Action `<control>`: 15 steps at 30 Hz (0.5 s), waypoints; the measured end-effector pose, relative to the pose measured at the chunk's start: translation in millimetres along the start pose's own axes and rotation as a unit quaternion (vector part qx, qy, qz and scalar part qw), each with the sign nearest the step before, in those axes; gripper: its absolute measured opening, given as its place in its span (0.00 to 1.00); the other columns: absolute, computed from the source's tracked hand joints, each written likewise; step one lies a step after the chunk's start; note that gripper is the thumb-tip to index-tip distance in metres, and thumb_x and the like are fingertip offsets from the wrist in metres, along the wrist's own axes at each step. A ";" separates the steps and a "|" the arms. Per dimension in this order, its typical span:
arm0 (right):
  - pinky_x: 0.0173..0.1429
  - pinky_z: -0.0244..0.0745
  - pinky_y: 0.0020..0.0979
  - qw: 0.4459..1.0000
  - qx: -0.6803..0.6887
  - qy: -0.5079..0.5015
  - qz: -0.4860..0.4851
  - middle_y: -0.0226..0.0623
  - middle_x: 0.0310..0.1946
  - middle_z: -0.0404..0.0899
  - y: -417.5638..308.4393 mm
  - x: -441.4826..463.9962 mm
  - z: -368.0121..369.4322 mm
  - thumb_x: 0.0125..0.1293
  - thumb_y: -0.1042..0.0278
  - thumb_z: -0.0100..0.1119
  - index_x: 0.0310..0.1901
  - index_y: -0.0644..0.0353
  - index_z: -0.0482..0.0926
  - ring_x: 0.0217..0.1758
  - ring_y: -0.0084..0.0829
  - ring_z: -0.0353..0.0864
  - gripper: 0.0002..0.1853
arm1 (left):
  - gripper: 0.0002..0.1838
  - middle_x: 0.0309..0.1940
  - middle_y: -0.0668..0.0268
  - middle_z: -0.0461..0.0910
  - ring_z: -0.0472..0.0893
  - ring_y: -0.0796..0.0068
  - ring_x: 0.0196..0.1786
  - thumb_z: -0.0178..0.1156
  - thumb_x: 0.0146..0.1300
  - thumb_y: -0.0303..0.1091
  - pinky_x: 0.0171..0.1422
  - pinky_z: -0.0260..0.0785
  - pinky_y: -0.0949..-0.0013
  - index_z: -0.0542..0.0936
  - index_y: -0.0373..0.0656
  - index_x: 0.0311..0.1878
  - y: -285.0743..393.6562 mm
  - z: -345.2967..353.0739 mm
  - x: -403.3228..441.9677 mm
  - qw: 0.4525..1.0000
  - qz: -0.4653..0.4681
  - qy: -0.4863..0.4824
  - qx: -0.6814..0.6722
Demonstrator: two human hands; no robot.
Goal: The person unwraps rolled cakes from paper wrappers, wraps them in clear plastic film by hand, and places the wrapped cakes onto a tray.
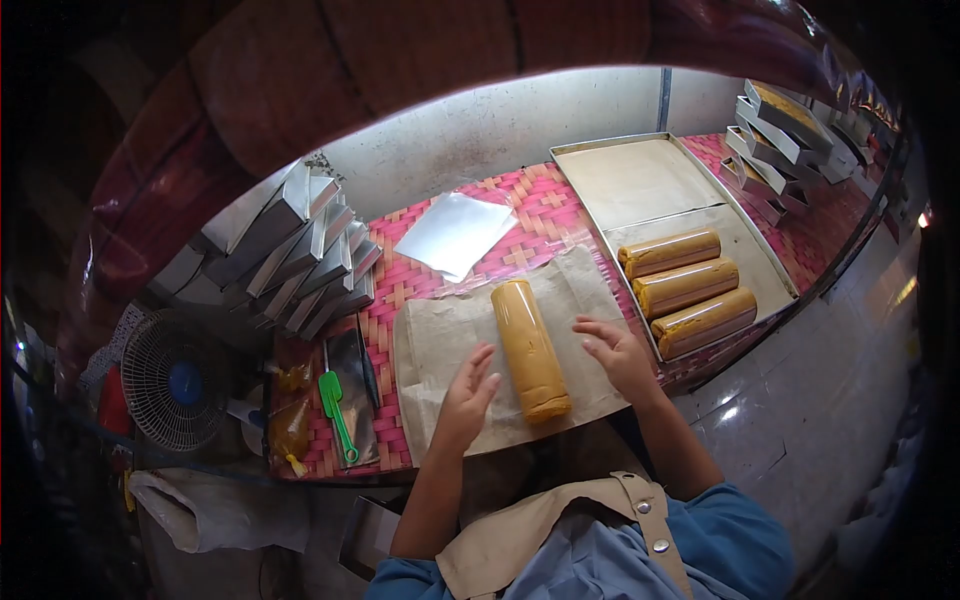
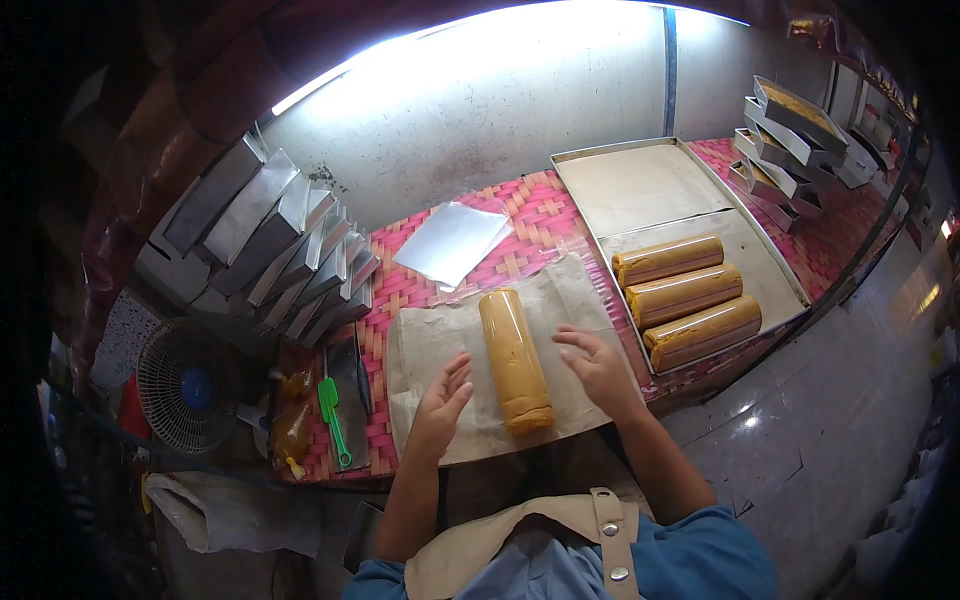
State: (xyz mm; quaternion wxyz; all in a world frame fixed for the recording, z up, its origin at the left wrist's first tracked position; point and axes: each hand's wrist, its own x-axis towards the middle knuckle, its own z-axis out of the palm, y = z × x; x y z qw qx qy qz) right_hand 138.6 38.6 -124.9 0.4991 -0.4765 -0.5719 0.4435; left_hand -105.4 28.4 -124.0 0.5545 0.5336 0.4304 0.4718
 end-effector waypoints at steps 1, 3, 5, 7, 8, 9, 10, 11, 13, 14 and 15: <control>0.60 0.62 0.27 1.000 0.000 -0.001 0.000 0.41 0.53 0.70 -4.5 0.0 7.1 0.60 0.72 0.53 0.47 0.66 0.75 0.57 0.31 0.69 0.14 | 0.25 0.63 0.60 0.57 0.58 0.69 0.65 0.48 0.64 0.28 0.67 0.50 0.70 0.58 0.40 0.64 16.1 10.3 -2.4 0.997 -0.040 -0.052 -0.035; 0.64 0.56 0.29 0.976 0.170 -0.118 0.062 0.41 0.55 0.68 -13.7 -0.5 23.1 0.61 0.71 0.52 0.52 0.67 0.72 0.60 0.30 0.64 0.17 | 0.24 0.64 0.60 0.55 0.56 0.70 0.66 0.46 0.66 0.32 0.68 0.47 0.69 0.57 0.40 0.64 24.7 24.1 1.2 0.989 -0.081 -0.103 -0.069; 0.62 0.59 0.29 0.974 0.163 -0.140 0.075 0.42 0.56 0.67 -23.5 1.2 33.2 0.61 0.68 0.54 0.57 0.68 0.66 0.59 0.29 0.65 0.23 | 0.25 0.65 0.62 0.55 0.54 0.72 0.67 0.43 0.68 0.38 0.67 0.47 0.71 0.54 0.41 0.66 24.6 35.4 5.4 0.983 -0.122 -0.097 -0.092; 0.60 0.61 0.29 0.968 0.144 -0.157 0.129 0.44 0.55 0.67 -18.9 7.3 38.8 0.60 0.65 0.56 0.60 0.68 0.62 0.58 0.30 0.65 0.28 | 0.25 0.64 0.64 0.56 0.52 0.73 0.68 0.44 0.68 0.40 0.65 0.49 0.66 0.55 0.43 0.65 10.3 34.2 16.0 0.981 -0.126 -0.096 -0.109; 0.58 0.63 0.28 0.971 0.131 -0.154 0.130 0.44 0.54 0.67 -10.4 12.2 40.2 0.59 0.64 0.58 0.60 0.68 0.61 0.57 0.30 0.66 0.30 | 0.25 0.64 0.65 0.56 0.53 0.75 0.67 0.45 0.68 0.41 0.64 0.49 0.62 0.56 0.43 0.65 9.2 33.9 20.1 0.978 -0.155 -0.068 -0.119; 0.58 0.63 0.28 0.971 0.130 -0.151 0.130 0.44 0.54 0.67 -2.3 18.1 40.5 0.59 0.64 0.58 0.60 0.68 0.61 0.57 0.30 0.66 0.30 | 0.25 0.64 0.66 0.57 0.53 0.76 0.67 0.46 0.67 0.42 0.63 0.49 0.59 0.57 0.44 0.64 6.8 33.3 23.9 0.974 -0.184 -0.040 -0.129; 0.57 0.63 0.26 0.967 0.146 -0.147 0.148 0.43 0.53 0.68 3.0 23.7 40.6 0.58 0.63 0.59 0.60 0.68 0.61 0.56 0.30 0.67 0.31 | 0.25 0.62 0.67 0.59 0.54 0.76 0.66 0.48 0.66 0.44 0.62 0.49 0.53 0.60 0.44 0.62 3.6 31.2 27.2 0.971 -0.173 -0.031 -0.160; 0.56 0.63 0.24 0.962 0.162 -0.143 0.167 0.43 0.53 0.68 6.4 28.1 39.6 0.58 0.63 0.59 0.60 0.68 0.61 0.55 0.30 0.68 0.31 | 0.25 0.62 0.67 0.59 0.54 0.76 0.66 0.48 0.66 0.44 0.62 0.49 0.53 0.60 0.44 0.62 2.0 28.7 30.7 0.971 -0.174 -0.033 -0.160; 0.56 0.63 0.31 0.955 0.165 -0.142 0.200 0.43 0.55 0.66 5.9 38.0 34.7 0.58 0.62 0.58 0.60 0.66 0.60 0.57 0.31 0.65 0.31 | 0.24 0.60 0.68 0.61 0.57 0.76 0.64 0.47 0.66 0.44 0.61 0.50 0.54 0.61 0.44 0.61 1.2 22.4 39.3 0.969 -0.190 -0.002 -0.156; 0.56 0.63 0.38 0.948 0.168 -0.141 0.231 0.44 0.57 0.63 4.0 43.7 32.5 0.59 0.61 0.58 0.61 0.64 0.60 0.59 0.32 0.62 0.31 | 0.23 0.58 0.66 0.63 0.58 0.73 0.63 0.47 0.65 0.45 0.60 0.54 0.54 0.63 0.45 0.60 -7.7 16.6 46.5 0.969 -0.185 -0.011 -0.165; 0.56 0.63 0.45 0.939 0.171 -0.140 0.262 0.44 0.59 0.61 3.3 48.8 30.7 0.59 0.60 0.57 0.61 0.62 0.60 0.61 0.33 0.60 0.30 | 0.23 0.58 0.66 0.63 0.58 0.73 0.63 0.47 0.65 0.45 0.60 0.54 0.54 0.63 0.45 0.60 -14.9 11.1 52.7 0.969 -0.183 -0.011 -0.164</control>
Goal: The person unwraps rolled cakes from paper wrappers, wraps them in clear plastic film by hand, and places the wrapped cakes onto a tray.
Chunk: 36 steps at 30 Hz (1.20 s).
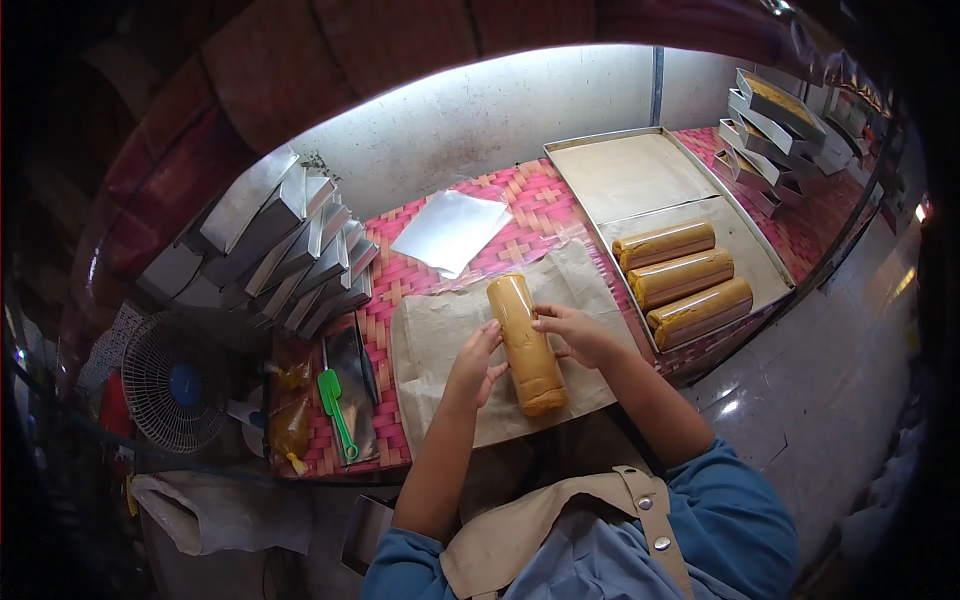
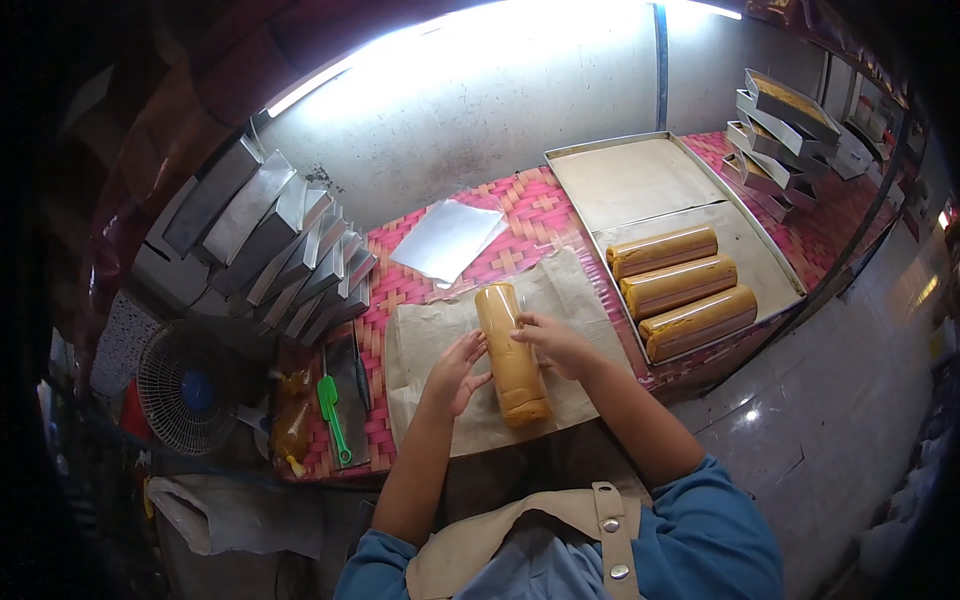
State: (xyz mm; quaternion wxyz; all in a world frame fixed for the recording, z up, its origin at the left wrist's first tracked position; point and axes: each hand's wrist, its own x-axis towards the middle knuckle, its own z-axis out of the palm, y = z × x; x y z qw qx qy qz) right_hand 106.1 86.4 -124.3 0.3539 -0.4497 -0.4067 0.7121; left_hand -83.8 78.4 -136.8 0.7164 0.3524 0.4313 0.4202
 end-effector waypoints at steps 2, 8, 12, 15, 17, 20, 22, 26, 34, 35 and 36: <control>0.54 0.60 0.55 0.999 0.019 -0.026 0.010 0.43 0.60 0.57 5.4 17.3 -11.4 0.60 0.58 0.55 0.60 0.59 0.60 0.64 0.37 0.55 0.29 | 0.23 0.56 0.65 0.64 0.61 0.70 0.60 0.48 0.64 0.46 0.57 0.59 0.52 0.64 0.45 0.59 3.7 -5.2 11.4 0.999 -0.045 0.014 -0.029; 0.51 0.63 0.52 0.995 0.035 -0.042 0.079 0.40 0.54 0.62 0.1 36.5 -20.9 0.60 0.56 0.55 0.55 0.58 0.64 0.58 0.38 0.61 0.24 | 0.19 0.47 0.65 0.71 0.68 0.69 0.52 0.55 0.61 0.44 0.51 0.62 0.49 0.70 0.46 0.52 2.8 -19.9 41.3 0.992 -0.124 0.011 -0.025; 0.49 0.64 0.45 0.993 0.064 -0.005 0.101 0.36 0.49 0.68 8.7 46.9 -26.0 0.60 0.55 0.55 0.52 0.56 0.68 0.52 0.31 0.67 0.21 | 0.24 0.52 0.65 0.67 0.68 0.68 0.54 0.61 0.56 0.40 0.52 0.63 0.52 0.69 0.45 0.55 5.3 -13.7 43.1 0.989 -0.113 -0.016 0.096; 0.49 0.65 0.41 0.995 0.071 -0.028 0.064 0.34 0.45 0.71 15.1 42.8 -24.8 0.60 0.54 0.55 0.51 0.56 0.69 0.49 0.28 0.70 0.21 | 0.29 0.53 0.63 0.67 0.68 0.68 0.53 0.65 0.52 0.38 0.49 0.64 0.53 0.66 0.43 0.57 2.1 -13.6 45.7 0.991 -0.076 -0.026 0.109; 0.50 0.65 0.40 0.995 0.074 -0.051 0.035 0.33 0.44 0.73 17.8 39.0 -21.0 0.60 0.53 0.55 0.50 0.56 0.70 0.47 0.27 0.71 0.21 | 0.32 0.53 0.62 0.67 0.69 0.69 0.53 0.66 0.51 0.38 0.48 0.64 0.54 0.64 0.43 0.58 8.0 0.3 34.6 0.991 -0.048 0.005 0.124; 0.50 0.67 0.38 0.990 0.116 -0.057 -0.053 0.33 0.44 0.74 29.6 35.6 -11.4 0.60 0.52 0.56 0.52 0.59 0.69 0.46 0.27 0.73 0.23 | 0.39 0.54 0.61 0.67 0.69 0.69 0.53 0.67 0.50 0.38 0.46 0.66 0.58 0.58 0.41 0.61 9.5 10.3 25.1 0.987 -0.010 0.031 0.155; 0.46 0.72 0.33 0.978 0.165 -0.060 -0.111 0.34 0.42 0.75 37.7 36.7 -6.7 0.61 0.51 0.55 0.52 0.61 0.68 0.44 0.27 0.76 0.25 | 0.38 0.54 0.61 0.67 0.69 0.69 0.54 0.67 0.50 0.37 0.47 0.66 0.61 0.58 0.40 0.61 7.2 16.3 23.9 0.986 0.036 0.007 0.164; 0.41 0.76 0.29 0.972 0.210 -0.053 -0.096 0.36 0.40 0.76 37.1 27.0 -10.7 0.61 0.51 0.54 0.51 0.62 0.69 0.39 0.27 0.78 0.25 | 0.33 0.54 0.58 0.67 0.70 0.68 0.53 0.63 0.54 0.33 0.49 0.68 0.64 0.59 0.36 0.60 6.8 27.5 19.6 0.996 0.070 0.003 0.063; 0.45 0.77 0.37 0.886 0.441 -0.026 -0.141 0.42 0.39 0.76 21.3 -0.1 -11.4 0.57 0.41 0.52 0.52 0.65 0.67 0.40 0.35 0.79 0.33 | 0.19 0.53 0.58 0.71 0.71 0.71 0.55 0.49 0.64 0.33 0.58 0.65 0.66 0.66 0.34 0.56 7.7 47.5 6.4 0.988 0.111 -0.103 -0.021; 0.46 0.77 0.37 0.866 0.476 -0.048 -0.148 0.43 0.39 0.76 19.6 -2.6 -14.8 0.57 0.39 0.52 0.51 0.66 0.66 0.40 0.36 0.79 0.34 | 0.18 0.52 0.57 0.72 0.72 0.70 0.55 0.47 0.66 0.33 0.59 0.65 0.67 0.68 0.32 0.55 10.5 51.9 0.1 0.988 0.101 -0.117 0.013; 0.47 0.76 0.38 0.843 0.510 -0.070 -0.156 0.44 0.39 0.76 17.3 -5.1 -17.5 0.56 0.38 0.51 0.51 0.67 0.66 0.41 0.37 0.78 0.36 | 0.17 0.52 0.57 0.73 0.73 0.70 0.54 0.45 0.67 0.33 0.60 0.64 0.69 0.69 0.31 0.54 12.0 55.4 -4.5 0.986 0.091 -0.131 0.048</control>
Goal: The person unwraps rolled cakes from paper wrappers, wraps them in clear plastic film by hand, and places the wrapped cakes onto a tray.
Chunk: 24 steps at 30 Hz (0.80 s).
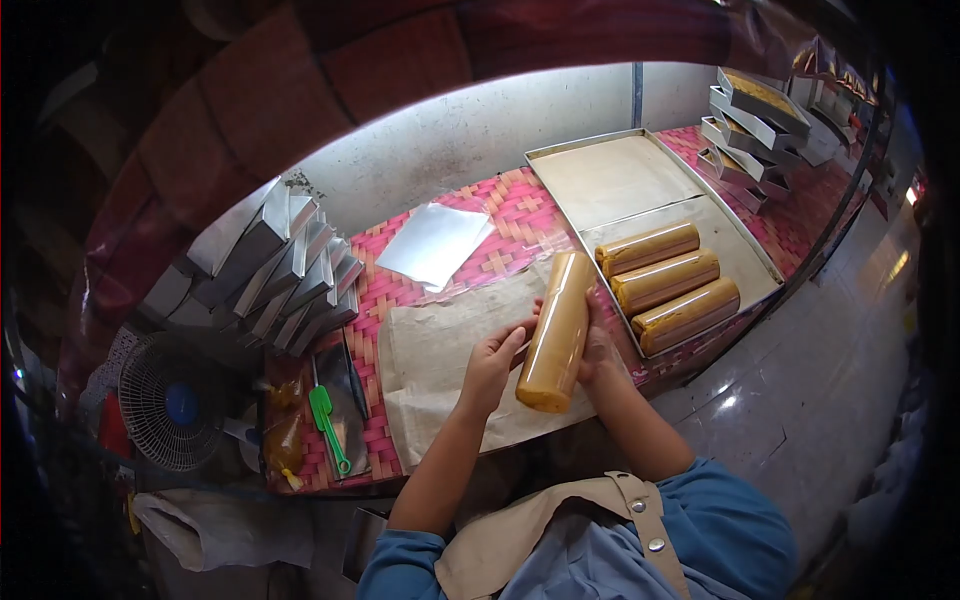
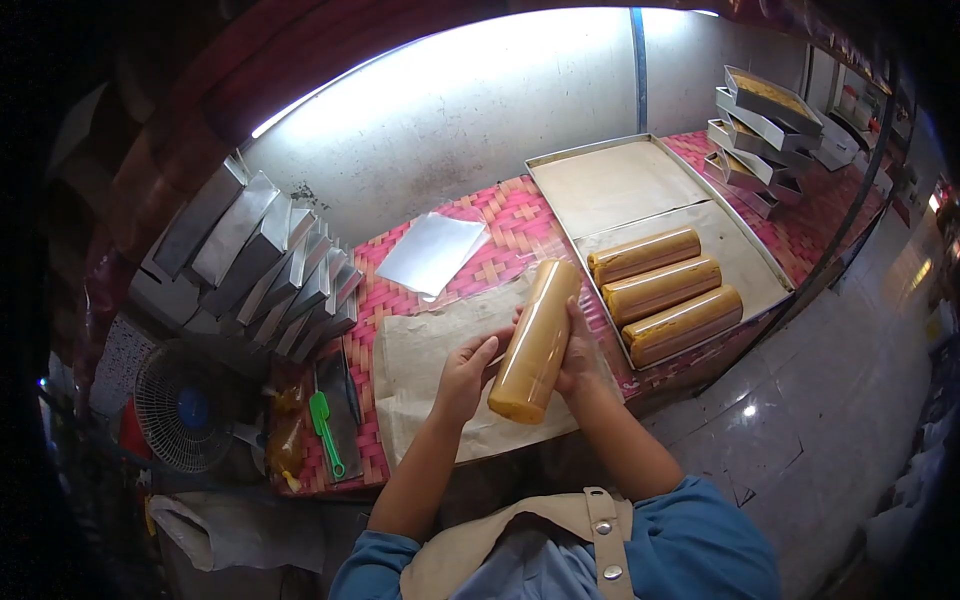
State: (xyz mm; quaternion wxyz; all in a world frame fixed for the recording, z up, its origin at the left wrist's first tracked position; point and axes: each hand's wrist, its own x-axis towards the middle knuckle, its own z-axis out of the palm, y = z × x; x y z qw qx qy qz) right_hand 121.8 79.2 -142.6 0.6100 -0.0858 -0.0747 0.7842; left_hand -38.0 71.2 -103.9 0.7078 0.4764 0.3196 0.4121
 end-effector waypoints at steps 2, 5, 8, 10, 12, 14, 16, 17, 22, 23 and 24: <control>0.47 0.76 0.38 0.999 0.014 0.030 -0.025 0.45 0.38 0.75 -8.9 -1.8 6.2 0.56 0.37 0.51 0.51 0.69 0.65 0.42 0.37 0.78 0.37 | 0.19 0.51 0.57 0.73 0.74 0.70 0.53 0.43 0.68 0.35 0.60 0.63 0.70 0.70 0.30 0.54 -3.8 3.5 -4.2 1.000 0.002 -0.004 0.022; 0.47 0.76 0.38 0.998 0.003 0.014 -0.068 0.42 0.39 0.75 -31.5 -1.3 14.2 0.57 0.39 0.50 0.52 0.62 0.67 0.43 0.37 0.77 0.32 | 0.17 0.46 0.61 0.77 0.74 0.75 0.51 0.46 0.67 0.35 0.59 0.59 0.75 0.74 0.33 0.50 -13.4 0.1 -8.1 0.995 0.038 -0.015 0.086; 0.45 0.76 0.37 0.988 -0.075 -0.071 -0.118 0.39 0.38 0.75 -74.3 13.0 28.5 0.59 0.41 0.50 0.51 0.57 0.68 0.42 0.35 0.77 0.28 | 0.15 0.45 0.62 0.77 0.74 0.74 0.51 0.47 0.67 0.35 0.58 0.60 0.75 0.75 0.35 0.49 -20.4 2.0 -18.9 0.972 0.101 -0.006 0.212; 0.43 0.76 0.35 0.970 -0.166 -0.022 -0.178 0.37 0.36 0.75 -114.0 23.2 46.6 0.60 0.42 0.50 0.49 0.56 0.68 0.40 0.32 0.77 0.26 | 0.12 0.45 0.60 0.78 0.75 0.66 0.52 0.52 0.63 0.34 0.57 0.63 0.69 0.77 0.39 0.46 -30.8 1.4 -29.3 0.935 0.139 0.008 0.326; 0.42 0.76 0.33 0.958 -0.214 -0.027 -0.188 0.35 0.34 0.75 -158.9 39.7 65.9 0.59 0.44 0.52 0.48 0.55 0.69 0.37 0.30 0.77 0.24 | 0.15 0.47 0.58 0.75 0.73 0.58 0.53 0.57 0.57 0.34 0.58 0.63 0.64 0.75 0.41 0.47 -50.2 1.6 -41.5 0.857 0.220 -0.006 0.465; 0.41 0.74 0.30 0.908 -0.337 -0.008 -0.248 0.32 0.31 0.75 -199.8 62.5 81.8 0.56 0.46 0.58 0.46 0.55 0.69 0.35 0.28 0.77 0.24 | 0.25 0.55 0.57 0.69 0.68 0.57 0.58 0.60 0.54 0.44 0.62 0.57 0.52 0.71 0.41 0.53 -67.9 7.1 -54.8 0.748 0.225 -0.076 0.619; 0.41 0.73 0.29 0.838 -0.463 0.000 -0.291 0.33 0.31 0.75 -220.8 66.0 103.0 0.53 0.48 0.61 0.46 0.55 0.70 0.35 0.28 0.77 0.25 | 0.31 0.58 0.60 0.66 0.64 0.60 0.62 0.59 0.53 0.50 0.65 0.52 0.48 0.68 0.44 0.57 -82.0 15.9 -63.9 0.677 0.202 -0.104 0.700; 0.42 0.73 0.29 0.749 -0.580 0.015 -0.320 0.33 0.31 0.76 -229.3 68.1 111.8 0.51 0.49 0.64 0.46 0.56 0.70 0.36 0.28 0.77 0.25 | 0.30 0.58 0.61 0.66 0.64 0.62 0.62 0.59 0.53 0.49 0.65 0.52 0.49 0.68 0.45 0.58 -85.8 17.0 -65.0 0.661 0.209 -0.097 0.714; 0.46 0.70 0.34 0.396 -0.916 -0.014 -0.066 0.44 0.39 0.77 -257.7 91.8 124.5 0.42 0.55 0.67 0.47 0.59 0.70 0.44 0.38 0.76 0.30 | 0.27 0.58 0.66 0.67 0.66 0.68 0.59 0.59 0.52 0.45 0.63 0.54 0.51 0.69 0.49 0.57 -102.8 12.5 -56.2 0.612 0.241 -0.053 0.751; 0.46 0.70 0.34 0.355 -0.933 -0.043 -0.043 0.45 0.40 0.76 -260.3 99.9 113.3 0.41 0.55 0.67 0.47 0.60 0.70 0.43 0.38 0.76 0.31 | 0.27 0.58 0.66 0.67 0.67 0.68 0.59 0.59 0.52 0.45 0.63 0.55 0.51 0.69 0.50 0.56 -104.1 13.7 -56.1 0.603 0.250 -0.049 0.756; 0.46 0.70 0.35 0.314 -0.947 -0.072 -0.021 0.45 0.40 0.76 -260.8 112.2 97.5 0.40 0.56 0.68 0.48 0.61 0.70 0.43 0.39 0.76 0.32 | 0.27 0.57 0.66 0.67 0.67 0.68 0.59 0.58 0.52 0.45 0.63 0.56 0.51 0.70 0.50 0.56 -105.6 13.5 -56.1 0.593 0.258 -0.043 0.761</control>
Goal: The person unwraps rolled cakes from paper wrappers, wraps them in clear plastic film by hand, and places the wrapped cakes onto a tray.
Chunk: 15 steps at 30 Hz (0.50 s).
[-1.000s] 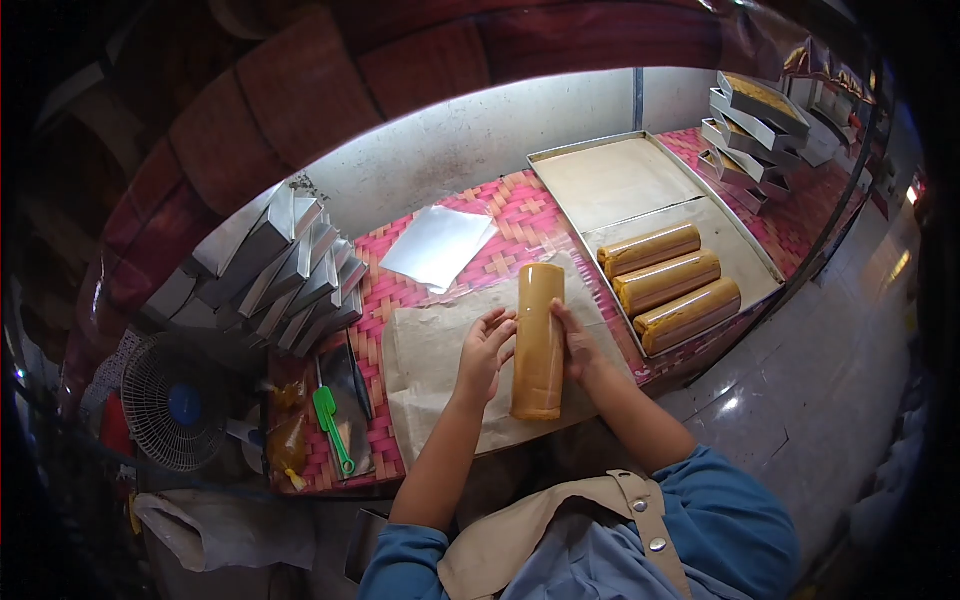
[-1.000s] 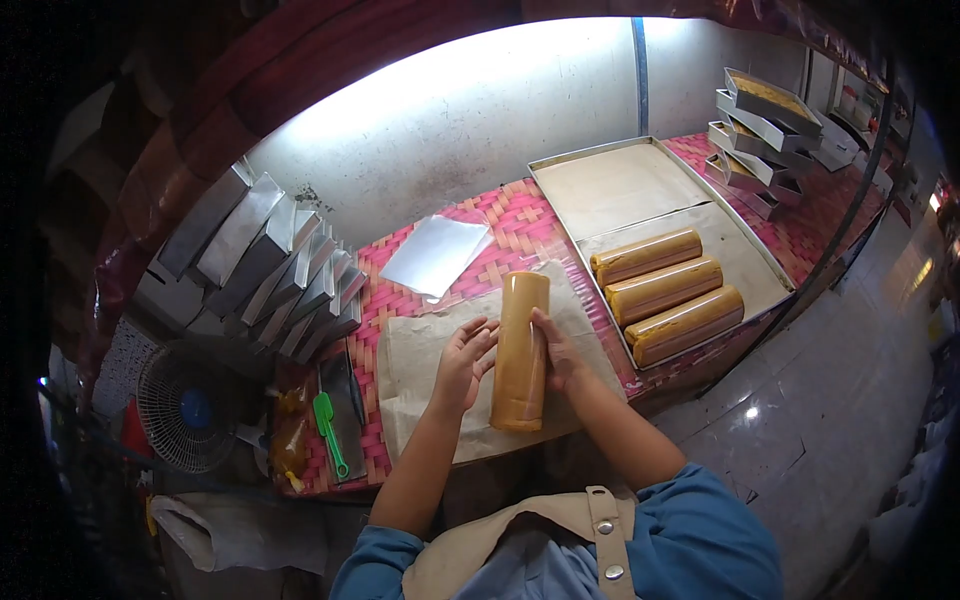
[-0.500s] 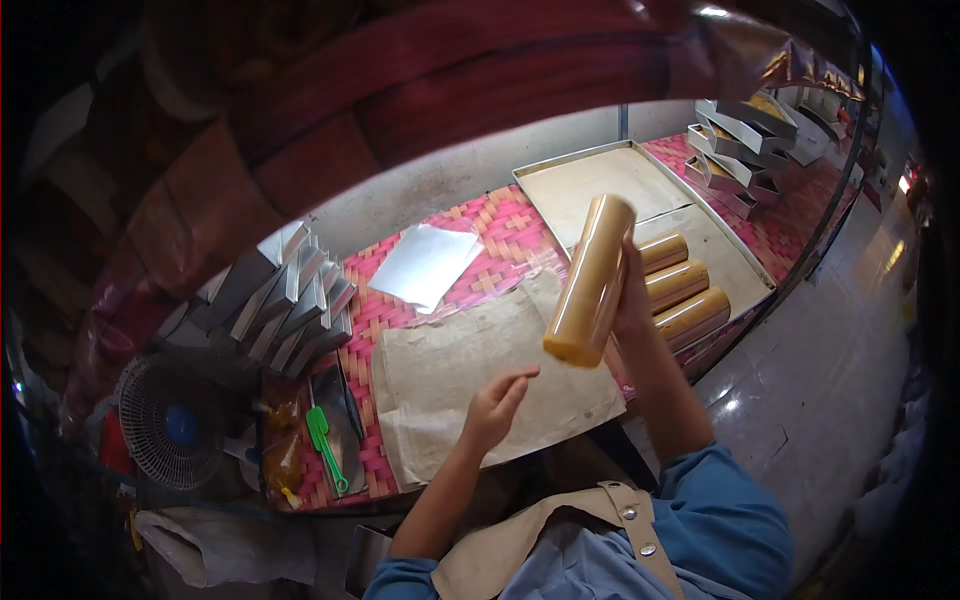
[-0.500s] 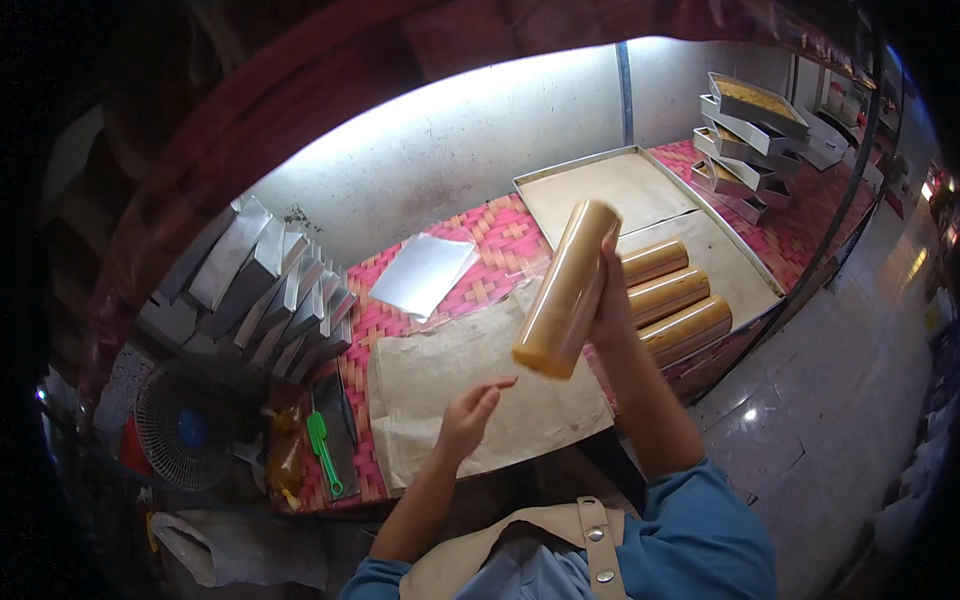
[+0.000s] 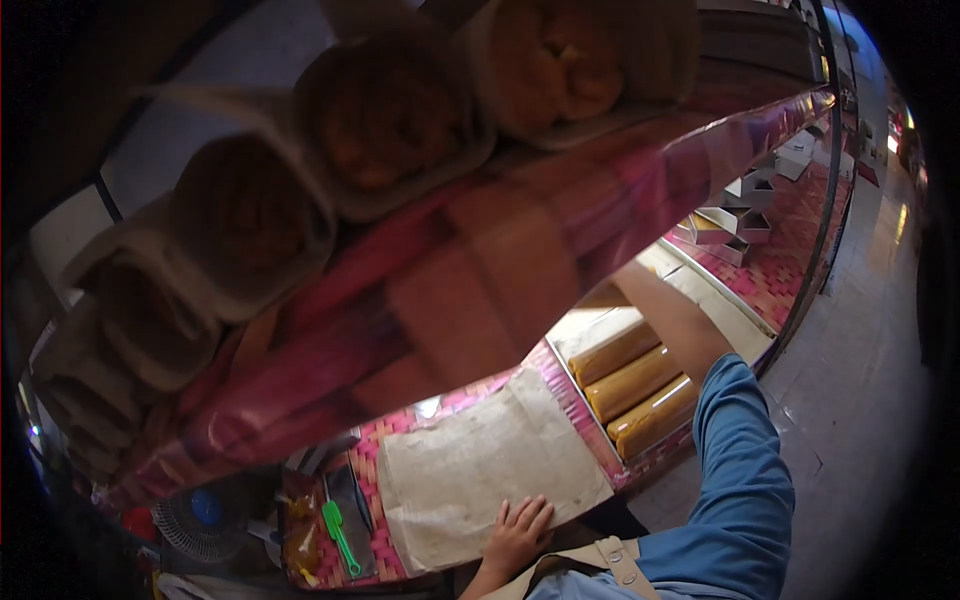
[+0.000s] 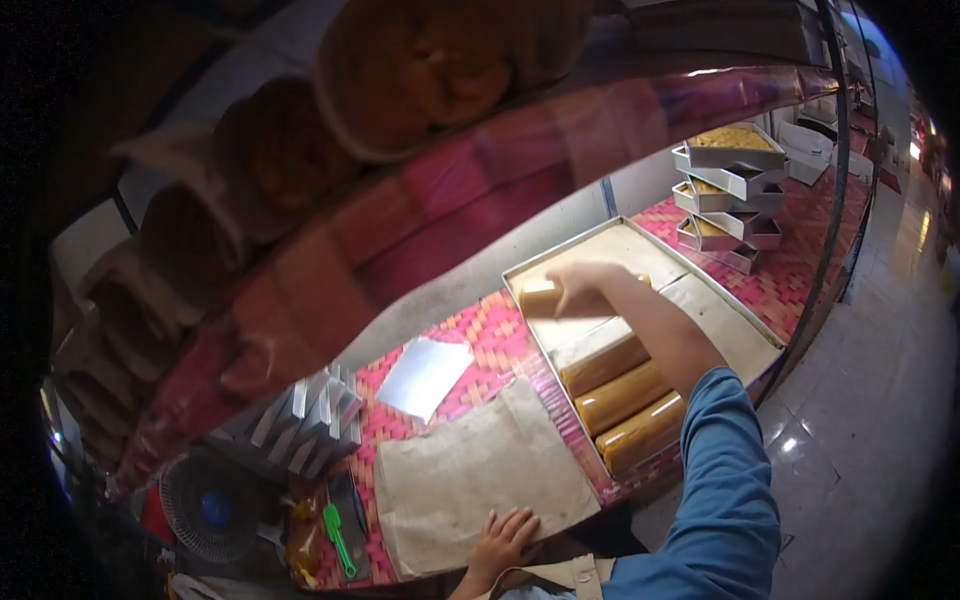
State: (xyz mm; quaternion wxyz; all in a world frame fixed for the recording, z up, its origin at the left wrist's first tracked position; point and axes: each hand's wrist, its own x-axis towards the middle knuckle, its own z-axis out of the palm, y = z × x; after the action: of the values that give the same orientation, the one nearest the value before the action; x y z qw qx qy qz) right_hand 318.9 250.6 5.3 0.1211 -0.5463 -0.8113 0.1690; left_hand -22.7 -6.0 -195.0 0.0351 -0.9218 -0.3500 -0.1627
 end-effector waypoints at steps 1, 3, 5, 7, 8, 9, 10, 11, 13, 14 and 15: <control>0.46 0.70 0.35 0.998 -0.022 -0.057 0.010 0.44 0.40 0.76 14.2 11.1 14.7 0.39 0.55 0.68 0.49 0.61 0.70 0.44 0.38 0.76 0.33 | 0.27 0.57 0.67 0.68 0.67 0.69 0.58 0.58 0.53 0.45 0.62 0.57 0.51 0.69 0.50 0.56 -1.4 4.4 -1.8 1.000 0.008 0.003 0.019; 0.46 0.70 0.33 0.979 -0.026 -0.198 0.037 0.43 0.41 0.76 34.2 28.8 34.9 0.39 0.52 0.69 0.51 0.60 0.70 0.45 0.37 0.76 0.35 | 0.24 0.57 0.60 0.67 0.66 0.62 0.59 0.57 0.54 0.43 0.64 0.55 0.52 0.71 0.46 0.54 -2.5 4.7 -2.0 1.000 0.012 -0.004 0.006; 0.49 0.70 0.33 0.938 0.004 -0.345 0.046 0.42 0.47 0.75 35.2 28.8 31.1 0.39 0.47 0.70 0.54 0.59 0.69 0.49 0.36 0.74 0.40 | 0.29 0.61 0.61 0.63 0.60 0.60 0.64 0.57 0.52 0.45 0.68 0.45 0.47 0.67 0.47 0.58 -5.2 14.3 -5.7 1.000 0.012 -0.021 -0.007; 0.52 0.68 0.36 0.934 -0.034 -0.352 0.051 0.44 0.52 0.71 39.0 30.4 33.5 0.39 0.45 0.70 0.56 0.60 0.67 0.52 0.37 0.72 0.42 | 0.29 0.60 0.60 0.63 0.60 0.60 0.64 0.56 0.52 0.45 0.68 0.45 0.47 0.67 0.47 0.58 -5.4 19.0 -7.0 1.000 0.012 -0.015 -0.006; 0.54 0.68 0.37 0.937 -0.063 -0.336 0.070 0.44 0.53 0.70 46.6 38.4 43.3 0.39 0.45 0.70 0.56 0.60 0.67 0.53 0.38 0.72 0.43 | 0.29 0.60 0.59 0.64 0.61 0.59 0.64 0.56 0.52 0.45 0.68 0.45 0.47 0.67 0.46 0.58 -3.3 17.6 -7.1 1.000 0.009 -0.007 -0.013; 0.54 0.68 0.37 0.939 -0.057 -0.332 0.068 0.44 0.53 0.70 48.8 43.0 43.6 0.39 0.45 0.70 0.56 0.60 0.67 0.53 0.38 0.72 0.43 | 0.29 0.60 0.59 0.63 0.60 0.58 0.64 0.55 0.52 0.45 0.69 0.44 0.47 0.67 0.45 0.58 -2.2 16.3 -7.0 0.999 -0.006 -0.017 -0.043; 0.54 0.68 0.38 0.919 -0.048 -0.386 0.070 0.44 0.53 0.70 50.1 48.7 41.9 0.40 0.44 0.69 0.57 0.60 0.66 0.53 0.38 0.72 0.44 | 0.29 0.60 0.59 0.63 0.60 0.58 0.64 0.55 0.52 0.45 0.69 0.44 0.47 0.67 0.45 0.58 -3.3 17.2 -6.8 0.999 -0.002 -0.022 -0.039; 0.54 0.68 0.38 0.895 -0.039 -0.439 0.072 0.44 0.54 0.69 52.2 52.4 41.1 0.40 0.43 0.69 0.58 0.60 0.65 0.54 0.39 0.71 0.45 | 0.29 0.61 0.59 0.63 0.60 0.58 0.64 0.55 0.53 0.44 0.69 0.43 0.47 0.67 0.45 0.58 -4.6 18.8 -7.9 0.999 -0.003 -0.032 -0.041; 0.54 0.68 0.38 0.895 -0.023 -0.439 0.069 0.44 0.54 0.69 60.7 56.6 45.5 0.41 0.43 0.68 0.59 0.60 0.64 0.54 0.39 0.71 0.45 | 0.27 0.61 0.58 0.62 0.60 0.56 0.64 0.54 0.54 0.42 0.69 0.43 0.47 0.67 0.44 0.58 -11.0 26.0 -11.9 0.999 0.012 -0.028 -0.037; 0.54 0.68 0.38 0.893 -0.011 -0.444 0.068 0.44 0.54 0.69 64.4 58.9 47.2 0.42 0.43 0.68 0.59 0.60 0.64 0.54 0.39 0.71 0.45 | 0.27 0.61 0.58 0.62 0.60 0.56 0.64 0.54 0.54 0.42 0.69 0.43 0.47 0.67 0.44 0.58 -13.9 30.7 -14.3 0.999 0.016 -0.029 -0.035; 0.54 0.68 0.38 0.894 -0.009 -0.442 0.068 0.44 0.54 0.69 67.8 62.1 48.5 0.42 0.43 0.68 0.59 0.60 0.64 0.54 0.39 0.71 0.45 | 0.27 0.61 0.59 0.62 0.60 0.57 0.64 0.54 0.54 0.42 0.69 0.43 0.47 0.68 0.44 0.58 -16.3 35.3 -17.3 0.999 0.018 -0.024 -0.038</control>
State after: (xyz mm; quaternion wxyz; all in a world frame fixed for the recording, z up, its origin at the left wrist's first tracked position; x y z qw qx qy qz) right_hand 334.5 324.8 -65.8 -0.2666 -0.4703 -0.7435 0.3937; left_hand -35.9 1.6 -234.8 -0.0051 -0.9321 -0.3279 -0.1535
